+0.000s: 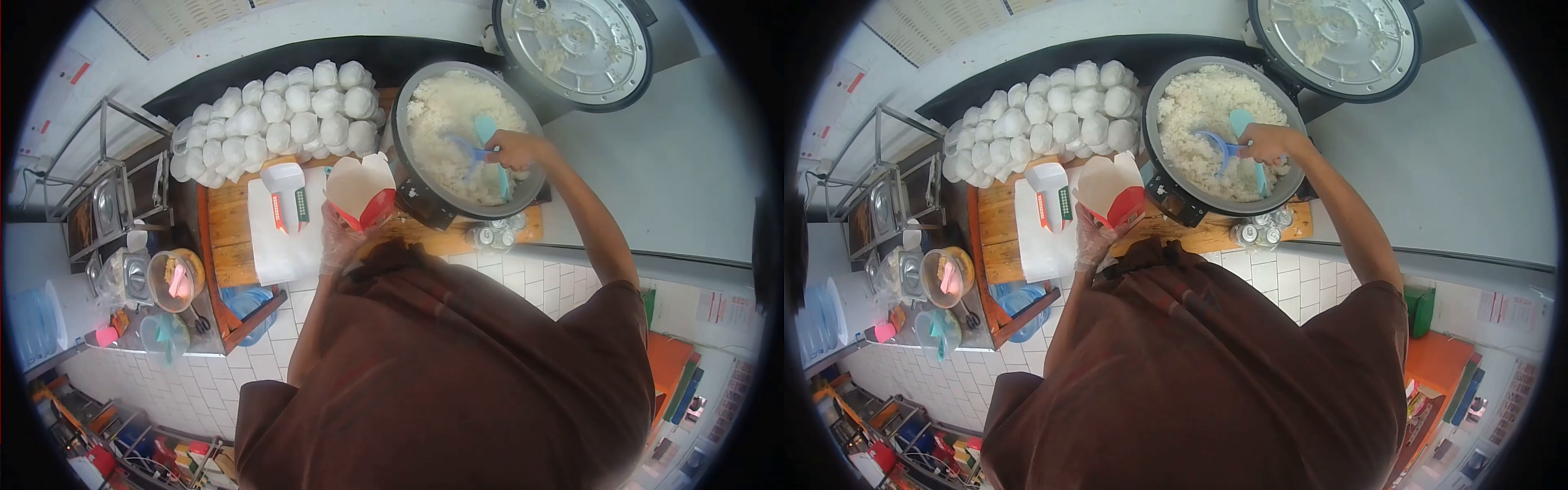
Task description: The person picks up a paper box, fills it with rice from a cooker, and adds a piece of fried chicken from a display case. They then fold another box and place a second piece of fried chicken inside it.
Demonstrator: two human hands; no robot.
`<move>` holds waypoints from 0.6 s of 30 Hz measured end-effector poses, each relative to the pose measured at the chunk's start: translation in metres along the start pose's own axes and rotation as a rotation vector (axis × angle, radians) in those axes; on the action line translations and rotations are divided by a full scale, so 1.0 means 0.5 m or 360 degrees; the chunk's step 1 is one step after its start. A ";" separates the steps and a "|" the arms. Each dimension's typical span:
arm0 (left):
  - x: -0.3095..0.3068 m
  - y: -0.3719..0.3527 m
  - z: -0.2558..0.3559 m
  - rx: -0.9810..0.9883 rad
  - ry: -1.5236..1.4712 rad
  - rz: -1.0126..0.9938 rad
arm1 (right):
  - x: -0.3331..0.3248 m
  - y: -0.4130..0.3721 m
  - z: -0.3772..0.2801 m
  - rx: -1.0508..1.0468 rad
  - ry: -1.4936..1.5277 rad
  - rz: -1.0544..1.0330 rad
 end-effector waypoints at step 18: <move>-0.088 -0.013 0.022 -0.0017 0.0039 0.0052 | -0.035 -0.167 -0.015 -0.0390 -0.0125 0.1266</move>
Point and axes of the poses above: each hand's wrist, its own y-axis towards the middle knuckle, its own x-axis out of the palm, z = x × y, the point moved 10 cm from there along y, towards the middle knuckle, and after that the axes turned 8 degrees about -z, right-handed, at the moved point
